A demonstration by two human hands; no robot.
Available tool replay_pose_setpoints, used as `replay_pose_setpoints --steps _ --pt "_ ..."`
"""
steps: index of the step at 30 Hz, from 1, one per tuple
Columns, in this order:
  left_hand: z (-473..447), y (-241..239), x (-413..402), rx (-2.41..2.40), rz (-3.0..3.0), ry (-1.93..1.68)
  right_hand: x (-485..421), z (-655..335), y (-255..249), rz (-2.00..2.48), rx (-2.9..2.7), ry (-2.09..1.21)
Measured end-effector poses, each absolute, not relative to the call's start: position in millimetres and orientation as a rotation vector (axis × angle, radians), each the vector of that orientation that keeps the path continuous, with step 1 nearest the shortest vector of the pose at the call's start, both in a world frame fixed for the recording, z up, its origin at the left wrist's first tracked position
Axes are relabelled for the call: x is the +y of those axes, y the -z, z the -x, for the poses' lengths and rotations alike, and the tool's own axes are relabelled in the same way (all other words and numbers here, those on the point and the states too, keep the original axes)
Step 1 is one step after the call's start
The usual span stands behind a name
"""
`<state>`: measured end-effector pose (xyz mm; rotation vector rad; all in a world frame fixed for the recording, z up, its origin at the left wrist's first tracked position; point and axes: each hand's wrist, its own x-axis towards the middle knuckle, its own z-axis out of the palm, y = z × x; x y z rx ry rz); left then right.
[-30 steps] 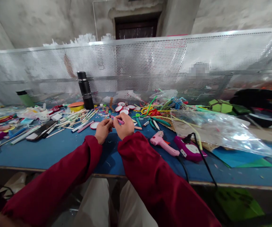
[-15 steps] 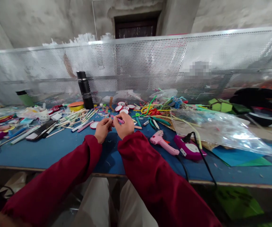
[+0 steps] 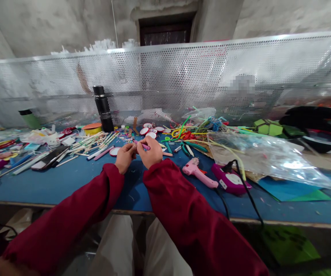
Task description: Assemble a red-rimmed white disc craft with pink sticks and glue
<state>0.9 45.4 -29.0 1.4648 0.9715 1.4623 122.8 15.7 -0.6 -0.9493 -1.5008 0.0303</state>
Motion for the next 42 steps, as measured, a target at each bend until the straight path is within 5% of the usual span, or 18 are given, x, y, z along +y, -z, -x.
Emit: replay_pose_setpoints --steps 42 --pt "-0.7 25.3 41.9 0.969 -1.458 -1.465 16.5 -123.3 2.0 0.987 -1.503 -0.048"
